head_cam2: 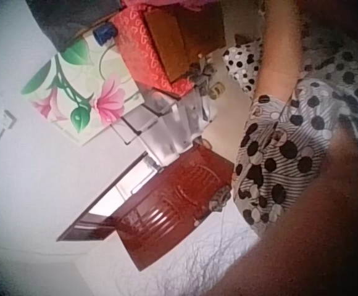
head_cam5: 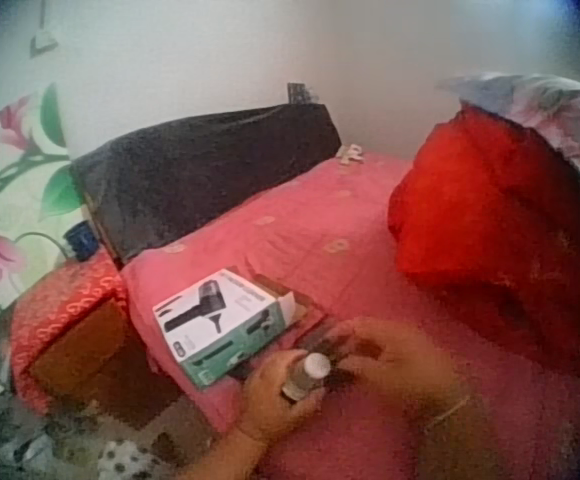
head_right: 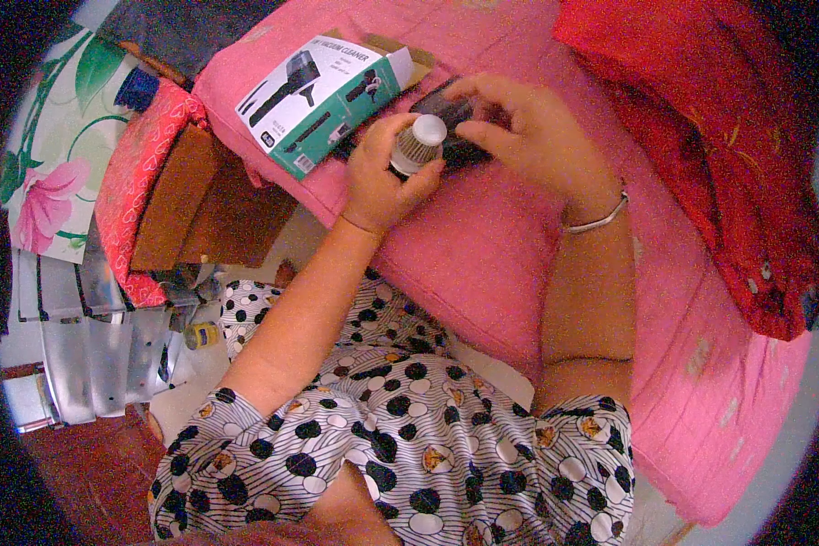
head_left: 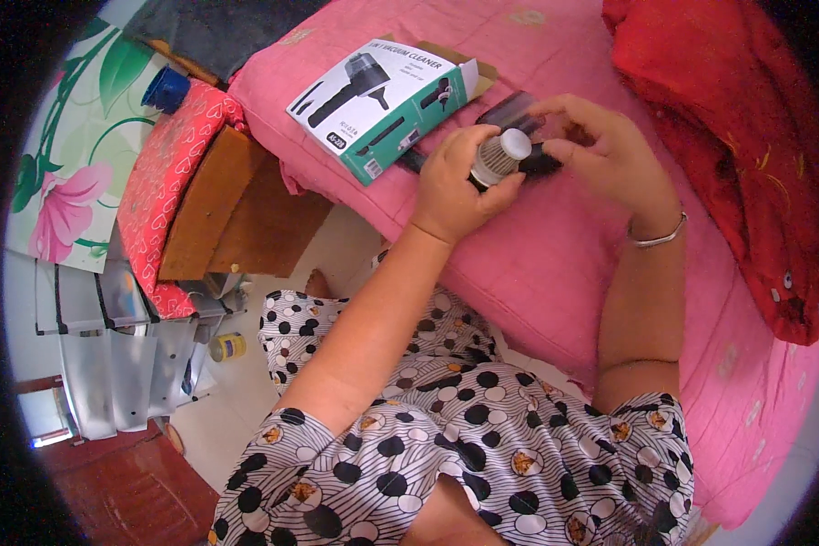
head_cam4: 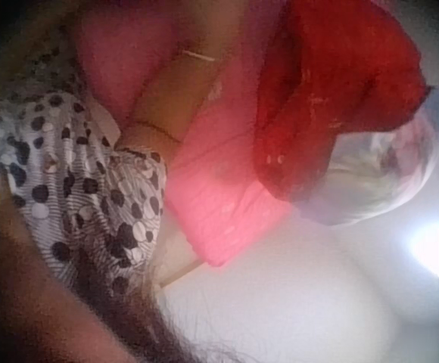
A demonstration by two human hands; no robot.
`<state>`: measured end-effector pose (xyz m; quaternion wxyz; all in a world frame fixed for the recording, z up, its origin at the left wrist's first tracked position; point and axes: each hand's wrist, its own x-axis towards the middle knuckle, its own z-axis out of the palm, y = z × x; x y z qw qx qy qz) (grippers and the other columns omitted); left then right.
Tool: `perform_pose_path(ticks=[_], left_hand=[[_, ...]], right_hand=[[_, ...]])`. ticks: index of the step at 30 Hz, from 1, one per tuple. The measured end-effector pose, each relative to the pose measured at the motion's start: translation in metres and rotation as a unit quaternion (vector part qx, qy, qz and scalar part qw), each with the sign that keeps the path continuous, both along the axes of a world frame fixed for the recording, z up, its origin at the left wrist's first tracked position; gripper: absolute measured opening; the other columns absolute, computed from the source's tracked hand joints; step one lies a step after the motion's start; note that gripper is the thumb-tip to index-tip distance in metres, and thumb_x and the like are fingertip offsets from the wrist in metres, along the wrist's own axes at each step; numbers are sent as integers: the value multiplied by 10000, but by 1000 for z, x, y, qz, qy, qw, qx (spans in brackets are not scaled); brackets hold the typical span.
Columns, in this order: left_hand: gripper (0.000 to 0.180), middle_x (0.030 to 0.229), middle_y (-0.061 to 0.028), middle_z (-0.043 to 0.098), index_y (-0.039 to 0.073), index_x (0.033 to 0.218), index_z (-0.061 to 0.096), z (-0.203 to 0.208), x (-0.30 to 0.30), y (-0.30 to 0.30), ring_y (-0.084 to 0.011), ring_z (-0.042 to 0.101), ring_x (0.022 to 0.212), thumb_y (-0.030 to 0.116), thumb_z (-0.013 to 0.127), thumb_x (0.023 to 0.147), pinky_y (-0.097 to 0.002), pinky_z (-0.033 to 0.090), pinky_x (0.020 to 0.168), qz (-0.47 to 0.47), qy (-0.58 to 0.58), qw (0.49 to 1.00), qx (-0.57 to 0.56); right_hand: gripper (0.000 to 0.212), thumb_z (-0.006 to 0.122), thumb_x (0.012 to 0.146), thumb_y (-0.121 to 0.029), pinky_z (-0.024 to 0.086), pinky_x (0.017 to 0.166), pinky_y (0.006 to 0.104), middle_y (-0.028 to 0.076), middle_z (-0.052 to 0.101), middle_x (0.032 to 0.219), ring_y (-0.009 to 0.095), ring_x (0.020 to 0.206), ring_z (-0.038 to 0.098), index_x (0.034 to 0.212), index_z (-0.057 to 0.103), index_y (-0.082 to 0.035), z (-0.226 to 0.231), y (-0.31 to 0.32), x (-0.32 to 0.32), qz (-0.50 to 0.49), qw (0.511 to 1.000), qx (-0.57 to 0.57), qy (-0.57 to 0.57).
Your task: The person takes a handheld vacuum cleaner and its components out of a cardboard box, attaches various nozzles to the main unit, and examines a filter before placing the items back into the box.
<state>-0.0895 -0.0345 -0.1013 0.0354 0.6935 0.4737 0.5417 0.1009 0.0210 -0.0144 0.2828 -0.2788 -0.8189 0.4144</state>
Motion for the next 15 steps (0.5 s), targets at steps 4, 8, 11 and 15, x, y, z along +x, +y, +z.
perform_pose_path(ticks=[4,8,11,15], left_hand=[[540,1036,-146,606,49,1110,541,-1,9,4,-329,589,945,255,761,661,-398,477,824,-8,-4,1000,1],[550,1045,-145,603,48,1111,540,-3,17,7,-324,588,956,264,768,659,-399,478,826,20,16,1000,-4],[566,1042,-141,602,45,1117,534,-3,21,9,-319,589,950,267,777,657,-396,480,822,8,14,1000,-20],[575,1041,-137,599,40,1125,525,-4,21,12,-321,587,934,264,785,663,-394,481,815,2,33,999,18]], right_hand=[[247,623,843,-83,439,627,220,-40,564,794,56,700,505,1089,610,-69,6,4,21,-45,999,1,18],[208,603,862,-93,442,637,221,-46,578,811,56,724,522,1067,620,-59,9,21,44,-108,993,43,27],[201,610,860,-117,451,660,228,-18,611,823,68,755,546,1046,621,-42,14,35,69,-207,977,55,9],[220,621,843,-128,481,694,269,43,656,853,124,786,597,1046,625,-41,-7,61,86,-259,962,81,-28]])
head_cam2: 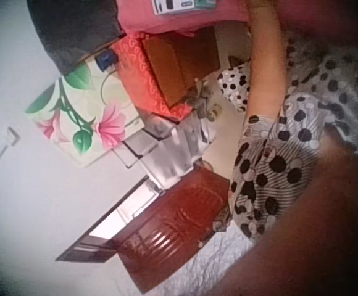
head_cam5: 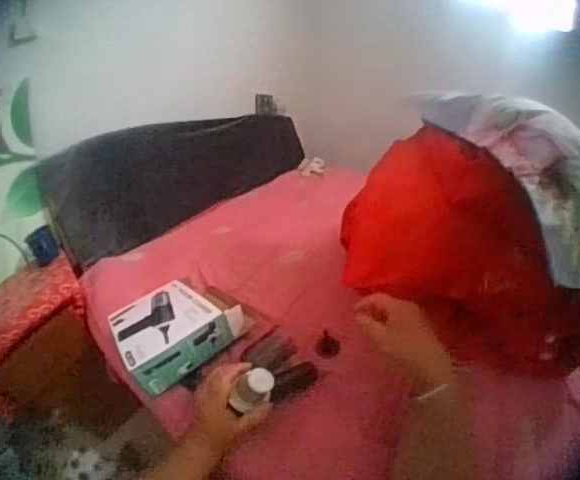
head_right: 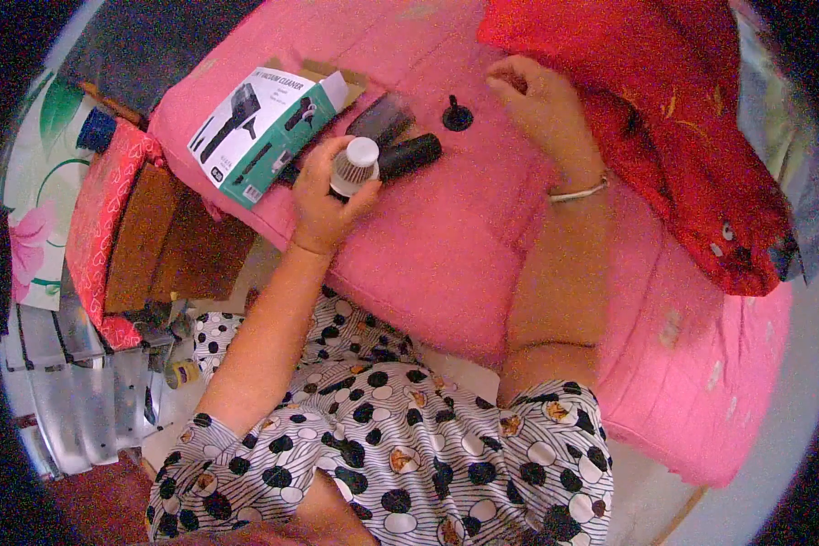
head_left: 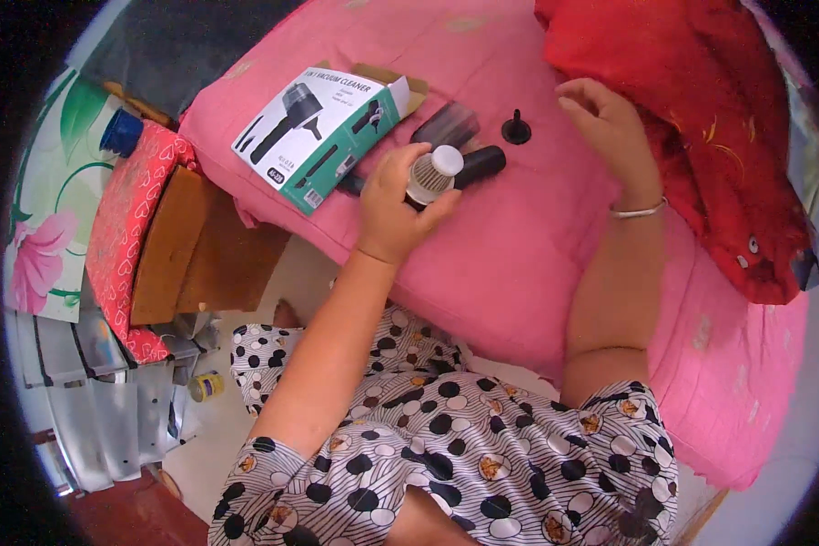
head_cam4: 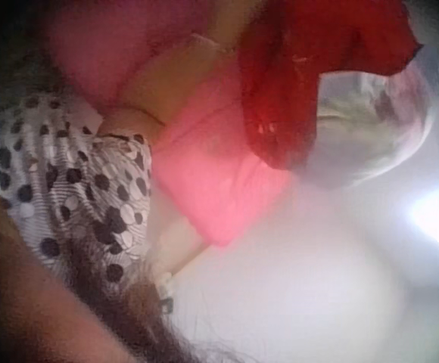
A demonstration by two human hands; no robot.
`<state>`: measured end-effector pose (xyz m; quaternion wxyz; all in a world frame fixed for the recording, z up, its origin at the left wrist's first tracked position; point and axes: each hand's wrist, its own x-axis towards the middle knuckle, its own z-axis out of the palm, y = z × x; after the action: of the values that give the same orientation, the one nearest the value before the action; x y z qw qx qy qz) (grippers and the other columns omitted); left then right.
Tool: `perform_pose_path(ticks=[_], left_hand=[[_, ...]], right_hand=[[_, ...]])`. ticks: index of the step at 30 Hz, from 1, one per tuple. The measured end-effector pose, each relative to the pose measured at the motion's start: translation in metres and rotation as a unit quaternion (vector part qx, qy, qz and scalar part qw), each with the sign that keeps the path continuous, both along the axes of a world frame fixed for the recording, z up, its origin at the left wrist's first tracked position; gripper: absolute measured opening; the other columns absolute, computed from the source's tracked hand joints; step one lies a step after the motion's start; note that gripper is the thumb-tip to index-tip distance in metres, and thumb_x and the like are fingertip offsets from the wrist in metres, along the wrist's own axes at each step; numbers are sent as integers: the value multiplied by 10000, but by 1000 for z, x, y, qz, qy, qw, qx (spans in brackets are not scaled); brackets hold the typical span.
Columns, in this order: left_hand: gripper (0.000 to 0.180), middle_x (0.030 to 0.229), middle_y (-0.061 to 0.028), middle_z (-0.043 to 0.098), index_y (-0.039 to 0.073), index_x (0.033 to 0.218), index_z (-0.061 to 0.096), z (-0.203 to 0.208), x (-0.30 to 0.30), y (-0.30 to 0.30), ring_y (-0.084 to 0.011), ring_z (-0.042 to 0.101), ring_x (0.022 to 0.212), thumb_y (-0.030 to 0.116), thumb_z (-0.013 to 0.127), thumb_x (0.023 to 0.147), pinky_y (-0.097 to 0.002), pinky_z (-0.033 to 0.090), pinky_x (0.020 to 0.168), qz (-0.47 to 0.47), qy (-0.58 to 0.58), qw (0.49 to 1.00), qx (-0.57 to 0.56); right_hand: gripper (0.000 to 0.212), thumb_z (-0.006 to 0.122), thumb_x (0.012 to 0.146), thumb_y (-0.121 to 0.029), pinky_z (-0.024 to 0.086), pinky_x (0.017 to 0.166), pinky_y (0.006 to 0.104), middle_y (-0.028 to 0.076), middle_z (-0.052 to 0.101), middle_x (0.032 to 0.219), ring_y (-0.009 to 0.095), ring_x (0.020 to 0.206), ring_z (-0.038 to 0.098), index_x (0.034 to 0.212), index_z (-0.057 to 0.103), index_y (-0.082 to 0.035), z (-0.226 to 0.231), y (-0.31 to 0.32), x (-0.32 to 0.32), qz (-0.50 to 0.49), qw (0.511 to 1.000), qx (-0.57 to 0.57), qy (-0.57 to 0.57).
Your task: The person takes a handheld vacuum cleaner and its components out of a cardboard box, attaches various nozzles to the main unit, and examines a filter before placing the items back into the box.
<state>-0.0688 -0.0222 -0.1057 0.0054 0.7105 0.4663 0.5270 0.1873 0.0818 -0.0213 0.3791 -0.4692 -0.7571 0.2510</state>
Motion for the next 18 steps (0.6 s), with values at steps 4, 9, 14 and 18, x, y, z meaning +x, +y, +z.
perform_pose_path(ticks=[4,9,14,18], left_hand=[[581,1051,-139,595,39,1132,521,7,3,1,-322,582,945,260,785,664,-396,475,826,-12,9,1000,-19],[592,1055,-139,595,38,1143,520,8,5,2,-325,576,968,270,782,665,-395,469,843,-19,-15,998,-51],[595,1066,-139,593,40,1148,522,8,4,2,-328,574,979,275,780,666,-398,468,847,-25,-21,998,-51],[603,1084,-141,591,43,1157,522,11,-6,-4,-329,573,991,263,787,662,-396,464,858,-11,-13,999,-44]], right_hand=[[266,646,817,-153,507,746,339,116,680,921,213,838,643,1068,633,-64,-31,18,-4,-7,994,-24,-107],[246,648,819,-215,505,712,355,124,693,882,228,787,653,1012,664,-64,-44,22,-28,-4,972,-27,-233],[238,664,816,-211,498,692,317,56,690,823,149,747,636,970,672,-29,-20,8,-38,14,999,-31,-14],[177,678,821,-149,498,708,253,11,669,842,88,781,612,944,675,-21,17,-37,-71,224,944,-162,181]])
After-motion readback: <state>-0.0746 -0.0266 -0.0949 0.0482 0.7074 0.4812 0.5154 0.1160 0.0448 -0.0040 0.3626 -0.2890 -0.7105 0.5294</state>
